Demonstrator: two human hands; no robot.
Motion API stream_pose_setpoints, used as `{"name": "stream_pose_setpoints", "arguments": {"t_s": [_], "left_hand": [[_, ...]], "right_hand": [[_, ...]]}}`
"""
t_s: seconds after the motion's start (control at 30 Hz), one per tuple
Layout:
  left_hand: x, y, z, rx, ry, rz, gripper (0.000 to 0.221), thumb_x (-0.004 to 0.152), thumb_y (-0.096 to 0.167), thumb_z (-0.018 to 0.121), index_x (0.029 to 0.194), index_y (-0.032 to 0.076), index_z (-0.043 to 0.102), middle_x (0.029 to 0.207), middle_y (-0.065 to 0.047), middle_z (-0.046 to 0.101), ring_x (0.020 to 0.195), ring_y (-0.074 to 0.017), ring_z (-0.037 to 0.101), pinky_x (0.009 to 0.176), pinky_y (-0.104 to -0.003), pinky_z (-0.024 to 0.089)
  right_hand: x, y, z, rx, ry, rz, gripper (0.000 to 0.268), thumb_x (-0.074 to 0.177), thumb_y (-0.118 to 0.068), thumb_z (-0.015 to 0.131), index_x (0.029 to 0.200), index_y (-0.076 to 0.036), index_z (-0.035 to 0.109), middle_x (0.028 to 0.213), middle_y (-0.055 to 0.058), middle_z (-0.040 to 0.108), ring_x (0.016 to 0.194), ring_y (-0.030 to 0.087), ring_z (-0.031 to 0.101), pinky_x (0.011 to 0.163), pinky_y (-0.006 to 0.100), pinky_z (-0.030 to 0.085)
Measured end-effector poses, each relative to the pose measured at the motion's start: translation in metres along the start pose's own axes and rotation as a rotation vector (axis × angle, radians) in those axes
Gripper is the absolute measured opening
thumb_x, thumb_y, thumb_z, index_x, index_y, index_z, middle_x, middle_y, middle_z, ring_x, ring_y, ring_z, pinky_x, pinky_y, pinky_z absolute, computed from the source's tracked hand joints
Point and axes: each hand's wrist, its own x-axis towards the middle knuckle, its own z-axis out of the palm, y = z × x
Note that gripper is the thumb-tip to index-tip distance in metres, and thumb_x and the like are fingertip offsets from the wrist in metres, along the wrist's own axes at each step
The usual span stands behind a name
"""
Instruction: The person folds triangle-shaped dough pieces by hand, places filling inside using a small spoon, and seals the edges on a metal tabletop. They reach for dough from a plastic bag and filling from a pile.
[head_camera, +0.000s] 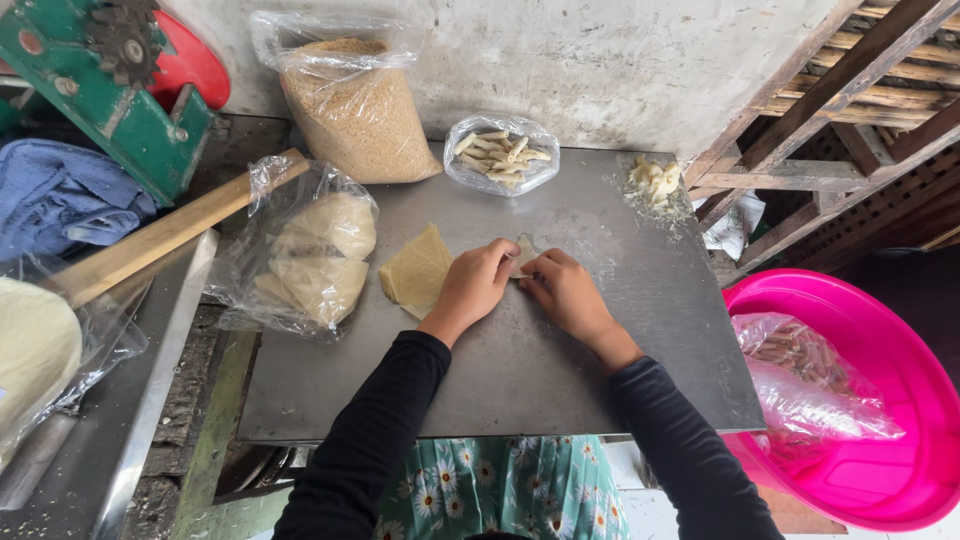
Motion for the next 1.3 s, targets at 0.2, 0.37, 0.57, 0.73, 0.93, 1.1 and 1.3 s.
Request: {"name": "stream_pose_setpoints", "arguments": {"t_s": [0.2,0.37,0.57,0.73,0.93,1.1,1.3], "left_hand": [[0.002,-0.01,0.0,0.041,-0.042,0.075,0.031,0.081,0.019,0.078,0.106,0.004,0.069,0.089,-0.014,0.078,0.086,-0.0311,0.074,0.077,-0.043,0.055],[0.022,-0.03,0.02,0.001,-0.023,-0.24,0.026,0.083,0.022,0.08,0.1,0.005,0.072,0.091,-0.015,0.076,0.087,-0.0302,0.076,0.079,-0.04,0.058],[0.037,-0.04,0.03,0.139,-0.022,-0.326,0.029,0.074,0.02,0.085,0.094,0.005,0.073,0.092,-0.014,0.076,0.089,-0.0329,0.072,0.078,-0.042,0.055],[0.026,-0.033,0.021,-0.073,-0.043,-0.166,0.031,0.081,0.011,0.076,0.11,0.007,0.064,0.088,-0.01,0.077,0.086,-0.029,0.076,0.076,-0.039,0.058],[0.011,-0.024,0.008,0.11,-0.085,0.149,0.023,0.087,0.011,0.073,0.108,0.01,0.063,0.089,-0.005,0.078,0.087,-0.0263,0.072,0.077,-0.043,0.047],[0.009,-0.018,0.002,0.22,-0.1,0.244,0.018,0.091,0.016,0.072,0.106,0.012,0.063,0.086,-0.004,0.076,0.086,-0.0244,0.07,0.083,-0.042,0.042],[0.016,-0.022,0.015,0.213,-0.094,0.009,0.025,0.089,0.024,0.077,0.108,0.012,0.067,0.089,-0.006,0.076,0.087,-0.0274,0.072,0.082,-0.045,0.047]], "right_hand": [[0.011,0.016,0.005,-0.025,0.049,-0.052,0.015,0.09,-0.016,0.072,0.096,-0.003,0.077,0.093,0.014,0.073,0.08,0.032,0.071,0.073,0.041,0.056],[0.041,0.027,0.002,0.019,-0.129,0.168,0.018,0.087,-0.021,0.077,0.092,-0.004,0.078,0.075,0.013,0.073,0.063,0.026,0.071,0.066,0.037,0.055],[0.07,0.041,-0.003,-0.012,-0.29,0.25,0.022,0.076,-0.016,0.086,0.081,-0.002,0.07,0.074,0.011,0.073,0.064,0.023,0.07,0.062,0.038,0.055],[0.059,0.045,0.001,0.02,-0.242,0.069,0.018,0.08,-0.013,0.082,0.082,-0.003,0.068,0.084,0.013,0.069,0.077,0.026,0.068,0.071,0.038,0.053],[0.029,0.04,0.009,0.069,-0.089,-0.047,0.004,0.09,-0.006,0.068,0.094,-0.007,0.069,0.1,0.01,0.064,0.089,0.029,0.066,0.081,0.037,0.052],[0.014,0.03,0.002,-0.078,-0.056,-0.095,0.016,0.083,-0.018,0.077,0.093,-0.008,0.07,0.094,0.009,0.064,0.088,0.03,0.066,0.086,0.044,0.046],[0.021,0.035,0.019,-0.081,0.029,0.119,0.014,0.089,-0.022,0.075,0.09,-0.009,0.076,0.094,0.006,0.069,0.085,0.024,0.068,0.095,0.043,0.042]]}}
